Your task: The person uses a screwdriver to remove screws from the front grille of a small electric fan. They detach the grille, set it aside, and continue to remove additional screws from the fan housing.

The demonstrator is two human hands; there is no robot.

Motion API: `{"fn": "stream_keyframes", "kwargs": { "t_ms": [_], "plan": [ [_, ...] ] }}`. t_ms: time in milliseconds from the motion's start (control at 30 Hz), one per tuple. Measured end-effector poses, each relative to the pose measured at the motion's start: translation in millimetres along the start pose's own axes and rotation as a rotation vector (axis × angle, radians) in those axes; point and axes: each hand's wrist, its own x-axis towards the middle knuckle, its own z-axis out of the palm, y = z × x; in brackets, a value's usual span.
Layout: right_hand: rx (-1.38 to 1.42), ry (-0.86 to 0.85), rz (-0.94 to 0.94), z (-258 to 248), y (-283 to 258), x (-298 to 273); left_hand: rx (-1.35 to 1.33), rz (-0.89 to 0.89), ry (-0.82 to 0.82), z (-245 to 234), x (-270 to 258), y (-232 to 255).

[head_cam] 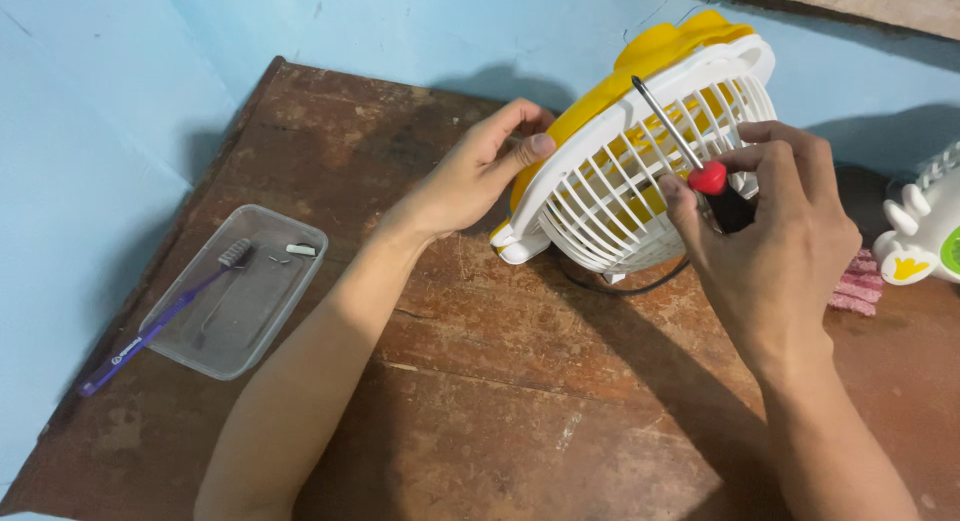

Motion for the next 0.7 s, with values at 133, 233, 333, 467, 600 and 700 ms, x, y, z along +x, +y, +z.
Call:
{"fn": "stream_keyframes", "kwargs": {
  "t_ms": [133,233,333,467,600,700],
  "plan": [
    [0.004,-0.012,0.024,0,0,1,0.035,0.052,-0.027,-3,0,1],
    [0.003,-0.020,0.041,1,-1,0,0.067,0.018,-0.037,-4,-1,5],
    [0.021,-0.016,0.062,4,0,1,0.097,0.014,-0.039,-2,-5,11],
    [0.028,0.015,0.024,8,2,1,0.249,0.061,0.028,7,-8,20],
    [0.114,0.030,0.002,9,4,0,0.326,0.006,0.066,13,-11,23],
    [0.255,0.020,-0.013,10,6,1,0.371,0.066,0.152,16,-14,18]
  ]
}}
